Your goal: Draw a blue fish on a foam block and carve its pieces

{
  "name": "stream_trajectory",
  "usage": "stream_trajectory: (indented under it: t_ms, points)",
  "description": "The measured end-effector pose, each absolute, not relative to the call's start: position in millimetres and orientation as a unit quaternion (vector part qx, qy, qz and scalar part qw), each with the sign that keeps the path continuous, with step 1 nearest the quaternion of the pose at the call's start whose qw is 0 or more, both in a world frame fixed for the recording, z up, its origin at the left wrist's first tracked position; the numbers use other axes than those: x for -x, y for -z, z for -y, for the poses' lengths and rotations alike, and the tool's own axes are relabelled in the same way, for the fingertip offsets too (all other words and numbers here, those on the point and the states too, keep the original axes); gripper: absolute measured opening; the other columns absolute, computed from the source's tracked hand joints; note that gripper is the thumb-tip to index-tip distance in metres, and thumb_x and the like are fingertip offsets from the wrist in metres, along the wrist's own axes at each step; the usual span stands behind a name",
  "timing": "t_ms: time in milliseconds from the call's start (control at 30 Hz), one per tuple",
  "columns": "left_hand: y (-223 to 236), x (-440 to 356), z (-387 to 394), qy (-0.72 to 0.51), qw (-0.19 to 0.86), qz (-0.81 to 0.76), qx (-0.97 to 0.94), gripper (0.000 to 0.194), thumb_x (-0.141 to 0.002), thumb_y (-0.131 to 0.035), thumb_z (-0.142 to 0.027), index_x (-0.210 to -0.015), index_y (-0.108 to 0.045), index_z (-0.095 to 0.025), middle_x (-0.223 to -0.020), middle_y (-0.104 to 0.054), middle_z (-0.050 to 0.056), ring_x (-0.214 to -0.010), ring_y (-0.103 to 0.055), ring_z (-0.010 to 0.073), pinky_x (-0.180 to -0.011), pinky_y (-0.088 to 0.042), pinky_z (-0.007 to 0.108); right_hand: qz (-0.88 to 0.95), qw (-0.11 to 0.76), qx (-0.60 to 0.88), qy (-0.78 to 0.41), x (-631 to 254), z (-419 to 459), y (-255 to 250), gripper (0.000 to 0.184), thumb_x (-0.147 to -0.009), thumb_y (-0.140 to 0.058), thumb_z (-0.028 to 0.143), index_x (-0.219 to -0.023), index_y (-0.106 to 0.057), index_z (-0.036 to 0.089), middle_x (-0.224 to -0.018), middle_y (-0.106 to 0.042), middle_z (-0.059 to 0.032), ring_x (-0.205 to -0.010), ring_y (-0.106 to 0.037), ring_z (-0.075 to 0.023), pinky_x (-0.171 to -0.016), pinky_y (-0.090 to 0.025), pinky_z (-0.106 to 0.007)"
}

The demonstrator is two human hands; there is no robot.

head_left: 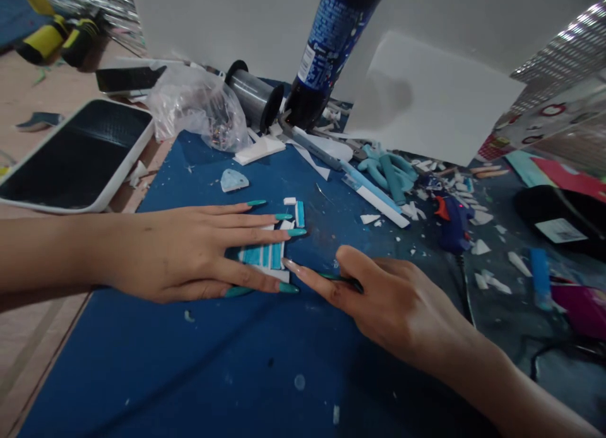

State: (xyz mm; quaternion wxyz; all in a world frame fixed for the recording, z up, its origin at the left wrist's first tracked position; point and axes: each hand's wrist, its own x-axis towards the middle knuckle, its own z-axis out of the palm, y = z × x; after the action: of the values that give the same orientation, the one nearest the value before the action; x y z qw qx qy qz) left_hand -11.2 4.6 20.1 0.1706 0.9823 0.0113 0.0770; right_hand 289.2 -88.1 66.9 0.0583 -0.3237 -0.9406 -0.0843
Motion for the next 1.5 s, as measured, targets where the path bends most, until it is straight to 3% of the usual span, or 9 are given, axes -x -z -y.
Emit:
stream_trajectory:
  t_ms: [100,367,633,800,1000,1200,1500]
  points:
    - [-20.6,11.2,-4.7,-0.074,0.172,-0.013,-0.982,0.052,-0.112,-0.049,-0.032,-0.164,-0.047,-0.035,-0.181,-0.015,0.008,-0.166,-0.017,0.0323,-0.137,-0.017,0.056,0.936,0.055,0.340,0.073,-286.2,89.0,-66.6,0.051,-0.117,-0.028,0.015,-0.112,-0.079,0.016,-0.065,-0.051,0.0031,-0.048,-0.042,-0.0094,-0.050,-0.025,-0.027]
    - [-21.5,12.6,-4.4,-0.069,0.180,-0.017,-0.981,0.055,-0.111,-0.051,-0.030,-0.165,-0.046,-0.037,-0.181,-0.015,0.004,-0.166,-0.018,0.0318,-0.137,-0.017,0.054,0.935,0.076,0.341,0.058,-284.5,89.2,-67.7,0.053,-0.118,-0.025,0.017,-0.116,-0.078,0.016,-0.063,-0.051,0.0033,-0.046,-0.043,-0.0101,-0.048,-0.025,-0.029]
    - [-22.1,12.6,-4.5,-0.064,0.187,-0.016,-0.980,0.057,-0.110,-0.052,-0.029,-0.165,-0.045,-0.037,-0.180,-0.015,0.006,-0.165,-0.020,0.0350,-0.135,-0.019,0.059,0.917,0.096,0.388,0.023,-282.4,91.1,-61.4,0.056,-0.119,-0.029,0.029,-0.082,-0.069,0.014,-0.058,-0.046,0.0052,-0.041,-0.037,-0.0075,-0.045,-0.024,-0.027]
    - [-25.1,11.4,-5.5,-0.058,0.212,-0.030,-0.975,0.061,-0.106,-0.057,-0.027,-0.165,-0.045,-0.041,-0.180,-0.016,0.002,-0.165,-0.021,0.0338,-0.136,-0.018,0.058,0.919,0.066,0.388,-0.008,-283.5,90.5,-66.0,0.065,-0.119,-0.018,0.028,-0.084,-0.070,0.015,-0.063,-0.056,0.0001,-0.044,-0.040,-0.0100,-0.045,-0.025,-0.029]
    - [-25.0,10.6,-5.1,-0.059,0.213,-0.029,-0.975,0.060,-0.107,-0.057,-0.029,-0.164,-0.046,-0.040,-0.180,-0.018,0.003,-0.165,-0.022,0.0339,-0.136,-0.018,0.057,0.913,0.085,0.400,-0.004,-279.4,90.9,-63.6,0.055,-0.119,-0.026,0.030,-0.085,-0.068,0.018,-0.059,-0.049,0.0043,-0.043,-0.038,-0.0092,-0.047,-0.021,-0.028]
    - [-24.4,11.7,-3.9,-0.070,0.195,-0.017,-0.978,0.055,-0.109,-0.053,-0.029,-0.163,-0.049,-0.035,-0.179,-0.016,0.007,-0.164,-0.022,0.0358,-0.136,-0.019,0.058,0.899,0.086,0.429,0.003,-277.8,92.6,-63.9,0.065,-0.120,-0.021,0.031,-0.074,-0.065,0.016,-0.054,-0.046,0.0039,-0.041,-0.037,-0.0089,-0.046,-0.025,-0.025]
    - [-24.8,8.5,-4.0,-0.062,0.203,-0.027,-0.977,0.055,-0.110,-0.053,-0.033,-0.164,-0.046,-0.038,-0.180,-0.003,0.005,-0.164,-0.013,0.0360,-0.134,-0.019,0.058,0.920,0.090,0.372,0.078,-285.6,91.3,-60.8,0.053,-0.115,-0.031,0.015,-0.096,-0.080,0.013,-0.065,-0.045,0.0026,-0.044,-0.040,-0.0098,-0.046,-0.029,-0.025]
